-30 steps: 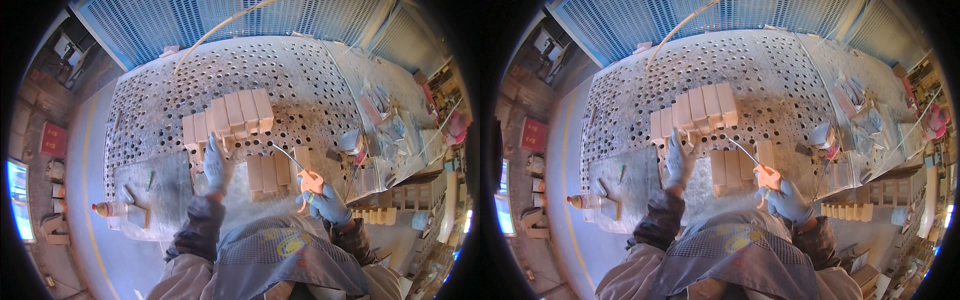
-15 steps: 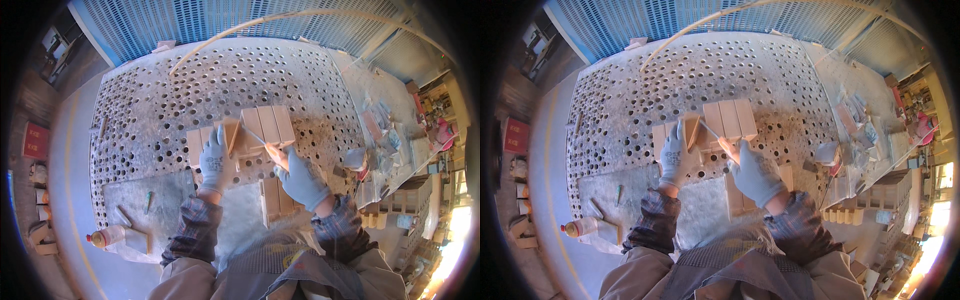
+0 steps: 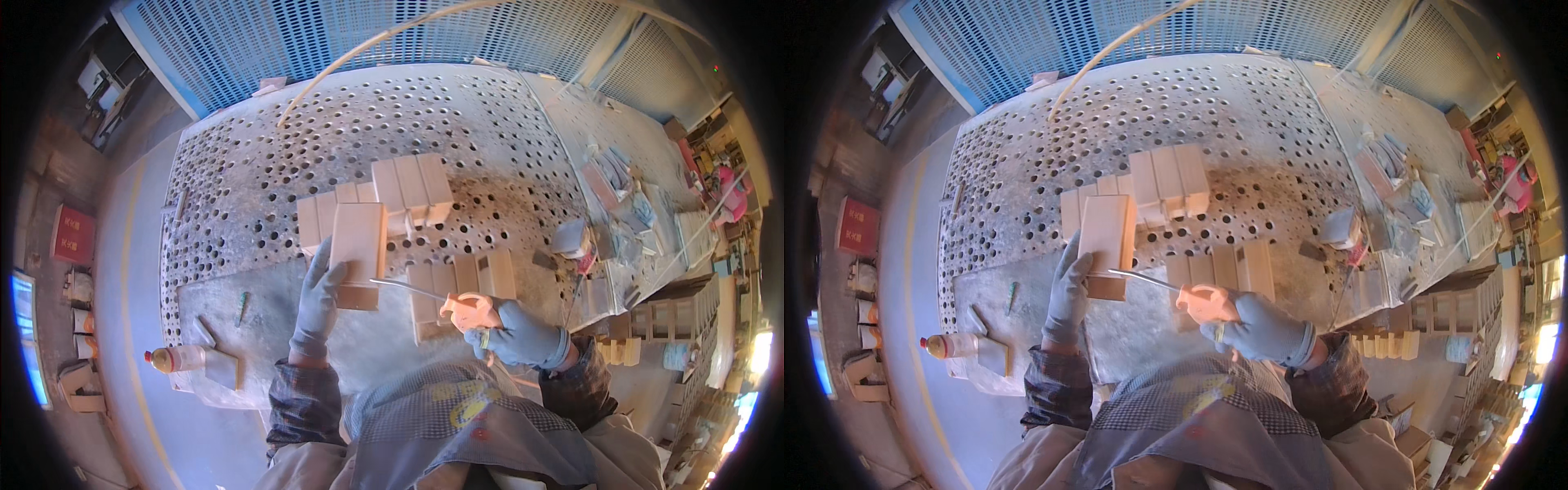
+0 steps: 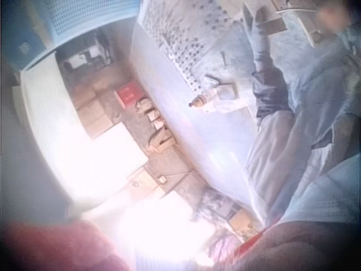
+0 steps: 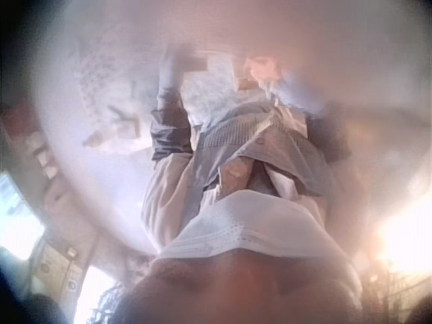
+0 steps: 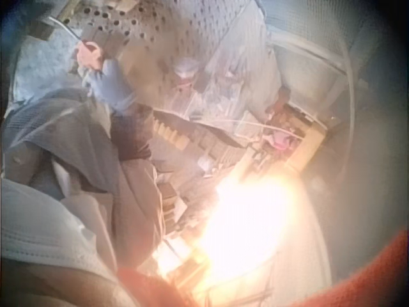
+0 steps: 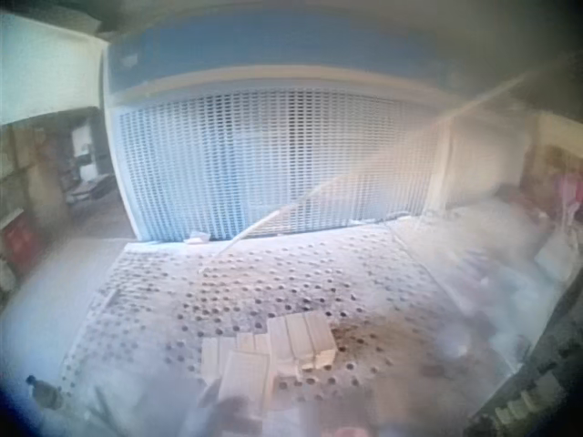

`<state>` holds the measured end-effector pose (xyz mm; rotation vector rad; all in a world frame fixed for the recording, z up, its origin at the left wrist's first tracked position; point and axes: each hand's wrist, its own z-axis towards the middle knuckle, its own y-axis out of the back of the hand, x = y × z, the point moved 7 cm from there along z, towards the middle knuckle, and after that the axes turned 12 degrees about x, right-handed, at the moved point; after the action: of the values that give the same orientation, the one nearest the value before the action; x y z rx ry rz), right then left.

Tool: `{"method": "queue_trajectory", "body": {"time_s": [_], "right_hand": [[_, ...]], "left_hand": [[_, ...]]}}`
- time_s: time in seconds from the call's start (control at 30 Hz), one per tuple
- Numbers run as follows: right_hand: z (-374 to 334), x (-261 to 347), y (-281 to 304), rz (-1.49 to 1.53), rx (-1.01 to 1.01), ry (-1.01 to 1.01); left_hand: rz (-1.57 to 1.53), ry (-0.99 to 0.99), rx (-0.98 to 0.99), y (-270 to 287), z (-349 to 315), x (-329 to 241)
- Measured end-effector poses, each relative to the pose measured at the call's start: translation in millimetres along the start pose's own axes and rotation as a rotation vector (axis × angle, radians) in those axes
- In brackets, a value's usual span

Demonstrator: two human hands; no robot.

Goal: The person assembles small wooden blocks into a larger structure using a handheld tool to apply adhesive. They repeatedly pick up blocks, align them, and place them into a cardboard box.

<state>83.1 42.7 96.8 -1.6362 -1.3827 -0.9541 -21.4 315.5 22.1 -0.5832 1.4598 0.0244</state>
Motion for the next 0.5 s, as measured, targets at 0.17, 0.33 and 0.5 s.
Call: {"method": "queue_trajectory", "body": {"time_s": [0.17,0.33,0.5], "right_hand": [[-65.2,-5.6,5.3,0.051,-0.143,0.338],[-86.7,-14.9,-4.4,-0.196,-0.062,0.287],[-95.3,-26.5,18.2,-0.424,-0.228,0.065]], "left_hand": [[-0.319,0.079,0.054,-55.4,-23.9,18.0],[-0.478,0.182,0.060,-75.6,-35.1,37.0],[-0.423,0.183,0.060,-78.5,-49.4,46.2]]}}
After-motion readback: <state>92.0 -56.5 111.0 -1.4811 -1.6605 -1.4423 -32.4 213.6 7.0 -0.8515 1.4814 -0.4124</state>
